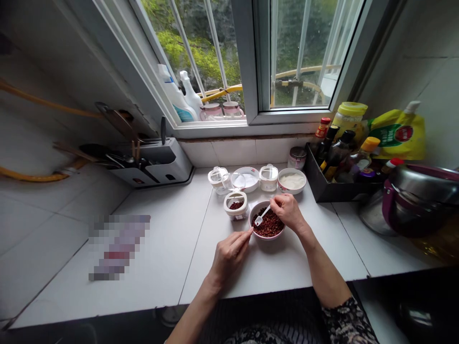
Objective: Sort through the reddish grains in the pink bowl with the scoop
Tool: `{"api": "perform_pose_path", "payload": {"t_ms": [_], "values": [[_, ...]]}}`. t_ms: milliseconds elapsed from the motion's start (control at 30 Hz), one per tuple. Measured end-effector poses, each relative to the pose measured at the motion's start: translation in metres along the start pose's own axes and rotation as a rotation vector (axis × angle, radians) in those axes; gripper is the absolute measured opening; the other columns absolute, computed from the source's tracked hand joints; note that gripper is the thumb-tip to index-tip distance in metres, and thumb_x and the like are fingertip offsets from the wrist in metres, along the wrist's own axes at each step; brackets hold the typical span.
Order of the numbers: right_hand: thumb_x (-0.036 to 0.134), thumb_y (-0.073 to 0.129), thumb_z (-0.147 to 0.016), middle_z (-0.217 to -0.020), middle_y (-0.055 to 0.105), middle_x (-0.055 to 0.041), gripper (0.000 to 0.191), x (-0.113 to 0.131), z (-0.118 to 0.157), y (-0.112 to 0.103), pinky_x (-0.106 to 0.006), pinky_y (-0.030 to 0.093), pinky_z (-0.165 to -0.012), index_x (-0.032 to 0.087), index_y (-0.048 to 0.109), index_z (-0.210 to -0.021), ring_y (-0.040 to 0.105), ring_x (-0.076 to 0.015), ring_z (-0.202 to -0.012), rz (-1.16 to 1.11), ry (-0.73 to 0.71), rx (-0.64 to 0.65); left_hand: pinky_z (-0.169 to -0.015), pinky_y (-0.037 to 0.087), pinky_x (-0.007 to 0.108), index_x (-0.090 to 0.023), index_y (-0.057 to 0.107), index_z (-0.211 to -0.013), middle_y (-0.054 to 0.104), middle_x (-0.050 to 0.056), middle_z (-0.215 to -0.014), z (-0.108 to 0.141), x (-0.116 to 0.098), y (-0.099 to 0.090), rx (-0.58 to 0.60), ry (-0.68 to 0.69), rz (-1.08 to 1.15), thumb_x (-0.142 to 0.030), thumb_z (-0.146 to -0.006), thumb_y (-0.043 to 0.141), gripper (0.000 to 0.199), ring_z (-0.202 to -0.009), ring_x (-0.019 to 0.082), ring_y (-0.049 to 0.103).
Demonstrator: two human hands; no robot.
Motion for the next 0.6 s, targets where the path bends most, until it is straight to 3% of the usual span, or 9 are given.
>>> {"api": "perform_pose_path", "payload": {"t_ms": [133,267,433,600], "values": [[0.032,0.049,-0.089,-0.047,0.044,0.0056,0.038,0.000,0.001,0.007,-0.036,0.041,-0.093,0.021,0.040,-0.054,0.038,-0.0105,-0.049,0.021,-0.036,0.024,-0.071,0.059,0.025,-0.018,0.059,-0.131,0.074,0.007,-0.096,0.000,0.001,0.000,0.004,0.003,0.000,-0.011,-0.099,0.048,0.036,-0.081,0.016,0.070],[0.032,0.049,-0.090,-0.046,0.044,0.0062,0.039,0.000,0.002,0.010,-0.037,0.042,-0.095,0.021,0.041,-0.053,0.039,-0.0100,-0.048,-0.014,-0.039,0.062,-0.074,0.059,0.025,-0.019,0.058,-0.133,0.074,0.008,-0.099,0.000,0.001,0.001,0.009,0.003,-0.002,-0.011,-0.099,0.047,0.037,-0.084,0.016,0.071],[0.033,0.048,-0.090,-0.049,0.051,0.0019,0.041,0.001,0.000,-0.001,-0.032,0.045,-0.075,0.021,0.044,-0.051,0.049,-0.0133,-0.055,-0.047,0.031,0.035,-0.073,0.059,0.025,-0.019,0.059,-0.133,0.074,0.009,-0.097,0.000,0.001,0.000,0.020,-0.011,0.001,-0.012,-0.099,0.047,0.037,-0.082,0.016,0.071],[0.041,0.049,-0.091,-0.050,0.057,-0.0004,0.044,-0.004,0.002,-0.005,-0.026,0.039,-0.054,0.020,0.050,-0.052,0.050,-0.0127,-0.051,-0.148,0.177,0.028,-0.071,0.059,0.026,-0.018,0.060,-0.131,0.074,0.008,-0.096,0.001,0.000,0.001,0.009,-0.001,-0.008,-0.012,-0.099,0.047,0.035,-0.080,0.016,0.070]]}}
Point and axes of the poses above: each hand's wrist, its own z-axis away from the middle knuckle, its own y-axis out of the palm, x = y × z, the point moved 4 cm from there along -z, towards the middle knuckle
